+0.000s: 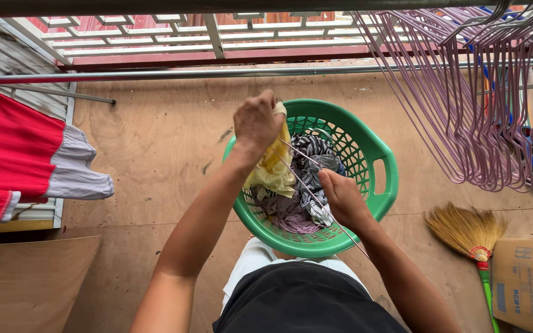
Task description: The person takes clothes from a green laundry basket, places them on hangers, and hangs them on a metal drying rack. The person handles a red shirt, a yellow shirt, and a striped top, hanging each one individually.
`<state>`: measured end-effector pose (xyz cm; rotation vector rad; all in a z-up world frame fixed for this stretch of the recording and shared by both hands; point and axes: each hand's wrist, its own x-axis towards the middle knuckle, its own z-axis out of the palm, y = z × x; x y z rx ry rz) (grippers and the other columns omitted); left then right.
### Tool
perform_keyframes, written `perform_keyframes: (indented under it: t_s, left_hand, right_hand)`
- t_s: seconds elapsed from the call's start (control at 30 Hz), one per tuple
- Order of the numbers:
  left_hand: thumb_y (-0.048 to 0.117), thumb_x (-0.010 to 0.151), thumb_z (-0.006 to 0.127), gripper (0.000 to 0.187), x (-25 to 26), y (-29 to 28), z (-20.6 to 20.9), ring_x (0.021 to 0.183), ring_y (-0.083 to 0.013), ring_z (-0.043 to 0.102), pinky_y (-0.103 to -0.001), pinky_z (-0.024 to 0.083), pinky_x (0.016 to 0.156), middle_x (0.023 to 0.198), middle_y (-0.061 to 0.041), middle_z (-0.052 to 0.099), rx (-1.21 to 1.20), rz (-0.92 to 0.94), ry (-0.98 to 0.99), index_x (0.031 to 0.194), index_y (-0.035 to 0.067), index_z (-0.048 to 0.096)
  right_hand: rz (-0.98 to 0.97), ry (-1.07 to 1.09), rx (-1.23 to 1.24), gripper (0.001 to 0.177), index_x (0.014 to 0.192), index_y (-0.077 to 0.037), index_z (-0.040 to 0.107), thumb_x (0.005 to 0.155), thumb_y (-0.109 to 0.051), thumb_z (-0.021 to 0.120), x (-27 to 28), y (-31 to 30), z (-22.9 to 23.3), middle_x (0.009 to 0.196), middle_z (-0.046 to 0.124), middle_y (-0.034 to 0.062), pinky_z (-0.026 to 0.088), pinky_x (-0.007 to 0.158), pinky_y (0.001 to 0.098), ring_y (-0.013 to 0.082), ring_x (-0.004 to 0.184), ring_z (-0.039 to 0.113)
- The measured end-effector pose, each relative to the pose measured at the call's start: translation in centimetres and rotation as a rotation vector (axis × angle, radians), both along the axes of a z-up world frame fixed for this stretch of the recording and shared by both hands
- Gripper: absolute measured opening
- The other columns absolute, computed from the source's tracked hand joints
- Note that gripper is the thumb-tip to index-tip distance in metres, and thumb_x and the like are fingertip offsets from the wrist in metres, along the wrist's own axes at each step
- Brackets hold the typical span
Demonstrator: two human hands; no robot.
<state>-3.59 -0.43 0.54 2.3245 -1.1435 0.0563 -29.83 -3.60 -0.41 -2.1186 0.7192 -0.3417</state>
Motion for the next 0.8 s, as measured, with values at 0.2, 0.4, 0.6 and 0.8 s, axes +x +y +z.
perform_keyframes:
  t_s: [0.2, 0.4, 0.6, 0.8]
  left_hand:
    - [0.020, 0.088, 0.071, 0.018, -1.9, 1.4, 0.8, 0.082, -0.0275, 0.073, -0.041, 0.058, 0.076, 0.086, -0.013, 0.075, 0.014, -0.312, 0.249, 0.099, 0.006, 0.070]
    - [0.021, 0.091, 0.073, 0.043, 0.7, 4.6, 6.1, 0.090, -0.0213, 0.074, -0.034, 0.060, 0.081, 0.097, -0.012, 0.075, -0.005, -0.759, 0.631, 0.130, 0.008, 0.062]
    - [0.030, 0.090, 0.078, 0.037, -0.6, 6.2, 8.5, 0.084, -0.0184, 0.075, -0.032, 0.059, 0.074, 0.096, -0.003, 0.074, -0.200, -0.743, 0.157, 0.123, 0.019, 0.066]
    - [0.037, 0.096, 0.072, 0.018, -0.9, 5.0, 6.7, 0.078, -0.0223, 0.071, -0.040, 0.056, 0.074, 0.088, 0.001, 0.068, -0.281, -0.703, -0.313, 0.100, 0.020, 0.066]
  right_hand:
    - [0.030, -0.059, -0.027, 0.047, 0.084, 0.000, 0.052, 0.110, -0.037, 0.040, 2.3, -1.1, -1.0, 0.064, 0.051, 0.0172, 0.042, 0.057, 0.0448, 0.0328, 0.057, 0.050]
    - [0.114, -0.174, -0.002, 0.050, 0.076, -0.002, 0.048, 0.111, -0.038, 0.041, 1.3, -3.5, -0.7, 0.061, 0.042, 0.0086, 0.038, 0.053, 0.0372, 0.0189, 0.055, 0.043]
    - [0.218, -0.321, 0.007, 0.046, 0.075, -0.003, 0.046, 0.113, -0.029, 0.045, 0.1, -5.0, 1.4, 0.065, 0.039, 0.0029, 0.036, 0.055, 0.0321, 0.0140, 0.061, 0.037]
    - [0.190, -0.395, -0.151, 0.034, 0.083, 0.000, 0.055, 0.109, -0.021, 0.051, 0.6, -5.6, 3.9, 0.070, 0.047, 0.0046, 0.039, 0.059, 0.0308, 0.0166, 0.062, 0.045]
